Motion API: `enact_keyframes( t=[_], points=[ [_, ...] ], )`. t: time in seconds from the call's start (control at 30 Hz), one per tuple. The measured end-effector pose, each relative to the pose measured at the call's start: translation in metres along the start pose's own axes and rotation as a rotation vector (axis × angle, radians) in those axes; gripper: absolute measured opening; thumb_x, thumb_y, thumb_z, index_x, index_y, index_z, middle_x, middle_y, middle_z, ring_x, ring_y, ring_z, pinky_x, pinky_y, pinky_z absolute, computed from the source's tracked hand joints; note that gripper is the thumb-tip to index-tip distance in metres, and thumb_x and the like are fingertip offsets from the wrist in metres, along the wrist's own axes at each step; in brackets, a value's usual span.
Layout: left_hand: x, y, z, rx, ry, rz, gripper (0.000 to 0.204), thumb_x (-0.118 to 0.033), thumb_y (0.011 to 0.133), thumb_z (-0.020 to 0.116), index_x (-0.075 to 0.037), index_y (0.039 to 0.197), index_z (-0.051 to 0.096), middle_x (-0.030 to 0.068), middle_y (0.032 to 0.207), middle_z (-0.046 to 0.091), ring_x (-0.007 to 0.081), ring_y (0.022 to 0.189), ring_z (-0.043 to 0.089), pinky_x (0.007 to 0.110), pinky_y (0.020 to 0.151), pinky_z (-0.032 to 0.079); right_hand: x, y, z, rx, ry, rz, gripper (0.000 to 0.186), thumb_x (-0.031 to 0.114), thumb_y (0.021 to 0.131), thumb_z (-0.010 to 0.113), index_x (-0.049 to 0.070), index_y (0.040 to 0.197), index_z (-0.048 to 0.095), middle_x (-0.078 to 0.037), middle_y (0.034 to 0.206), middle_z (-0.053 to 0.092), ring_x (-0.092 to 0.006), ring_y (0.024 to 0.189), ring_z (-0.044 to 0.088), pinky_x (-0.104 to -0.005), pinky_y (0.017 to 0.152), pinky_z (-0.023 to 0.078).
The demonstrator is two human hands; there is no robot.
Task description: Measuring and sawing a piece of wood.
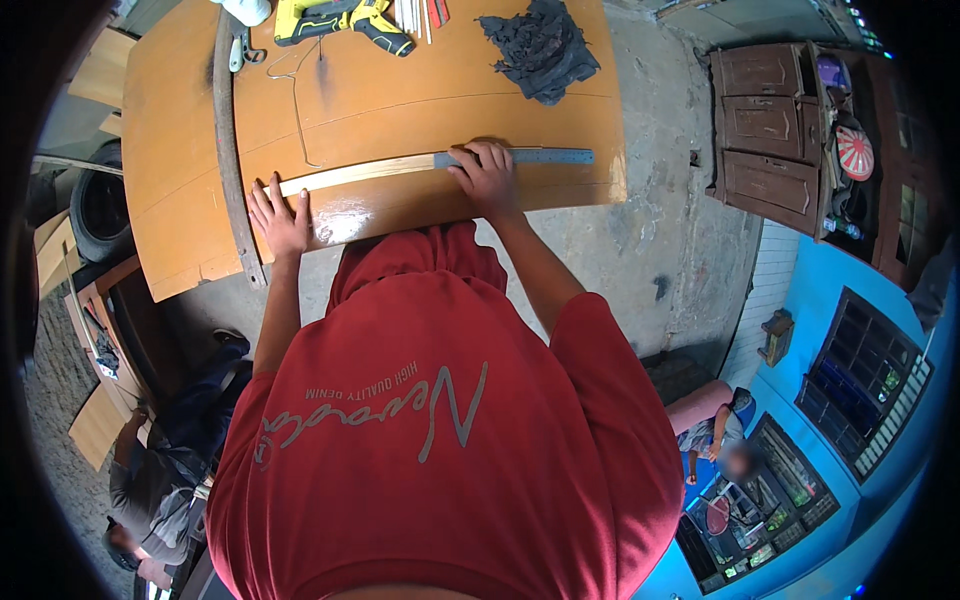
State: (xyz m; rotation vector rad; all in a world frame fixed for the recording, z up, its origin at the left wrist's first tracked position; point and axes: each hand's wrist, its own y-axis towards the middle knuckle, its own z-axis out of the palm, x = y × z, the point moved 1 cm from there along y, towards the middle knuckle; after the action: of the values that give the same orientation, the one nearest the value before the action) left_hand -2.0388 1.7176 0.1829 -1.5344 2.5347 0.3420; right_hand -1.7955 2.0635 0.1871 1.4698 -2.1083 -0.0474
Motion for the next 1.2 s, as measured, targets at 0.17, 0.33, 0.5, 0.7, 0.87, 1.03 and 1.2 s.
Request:
enact_keyframes(
  t=[0.17,0.33,0.5,0.7,0.87,1.03,1.2],
  points=[
    [0.001,-0.002,0.000,0.001,-0.010,-0.011,0.081,-0.068,0.102,0.055,-0.025,0.168,0.035,0.0221,0.177,0.020,0.0464,0.163,0.013,0.064,0.129,0.013,0.027,-0.014,-0.011,-0.057,0.003,0.053,0.041,0.038,0.097,0.074,0.018,0.132,0.071,-0.008,0.136,0.061,-0.0314,0.131,0.056,-0.0520,0.114,0.040],
    [0.003,0.000,0.001,0.001,-0.011,0.003,0.081,-0.068,0.102,0.054,-0.025,0.169,0.033,0.0222,0.177,0.019,0.0463,0.163,0.012,0.064,0.129,0.012,0.016,-0.037,-0.010,-0.030,-0.127,0.189,0.044,0.034,0.101,0.070,0.021,0.143,0.068,-0.010,0.149,0.057,-0.0326,0.140,0.051,-0.0542,0.120,0.037],
    [0.004,0.001,0.000,0.021,0.010,0.012,0.082,-0.067,0.103,0.053,-0.025,0.169,0.031,0.0225,0.177,0.017,0.0466,0.163,0.010,0.063,0.129,0.011,0.011,-0.043,-0.003,-0.004,-0.103,0.191,0.043,0.030,0.103,0.068,0.022,0.146,0.066,-0.010,0.156,0.054,-0.0339,0.145,0.048,-0.0567,0.123,0.035],
    [0.002,0.000,-0.001,0.012,0.017,0.020,0.082,-0.066,0.103,0.054,-0.023,0.169,0.032,0.0249,0.175,0.021,0.0481,0.162,0.013,0.064,0.129,0.013,0.009,-0.044,-0.001,-0.014,-0.056,0.185,0.042,0.027,0.103,0.067,0.021,0.145,0.067,-0.010,0.155,0.055,-0.0350,0.146,0.047,-0.0581,0.122,0.038],
    [0.002,0.000,-0.001,-0.006,0.021,0.023,0.081,-0.065,0.103,0.054,-0.021,0.168,0.035,0.0253,0.175,0.023,0.0481,0.162,0.013,0.063,0.129,0.012,0.010,-0.044,-0.001,-0.029,-0.027,0.177,0.040,0.026,0.103,0.067,0.020,0.143,0.068,-0.011,0.154,0.056,-0.0356,0.146,0.048,-0.0566,0.122,0.040],
    [0.002,0.001,-0.001,0.001,0.017,0.026,0.081,-0.065,0.103,0.054,-0.021,0.169,0.033,0.0250,0.175,0.022,0.0476,0.163,0.013,0.063,0.129,0.012,0.010,-0.043,-0.002,-0.051,-0.023,0.164,0.039,0.025,0.103,0.068,0.018,0.142,0.069,-0.013,0.152,0.057,-0.0365,0.145,0.049,-0.0555,0.122,0.040],
    [0.003,0.001,0.000,0.001,0.029,0.019,0.082,-0.065,0.103,0.054,-0.022,0.169,0.033,0.0249,0.175,0.021,0.0473,0.163,0.012,0.063,0.129,0.012,0.010,-0.042,-0.002,-0.047,-0.009,0.162,0.039,0.025,0.103,0.068,0.017,0.141,0.069,-0.013,0.152,0.057,-0.0373,0.145,0.049,-0.0548,0.122,0.040]
  ],
)
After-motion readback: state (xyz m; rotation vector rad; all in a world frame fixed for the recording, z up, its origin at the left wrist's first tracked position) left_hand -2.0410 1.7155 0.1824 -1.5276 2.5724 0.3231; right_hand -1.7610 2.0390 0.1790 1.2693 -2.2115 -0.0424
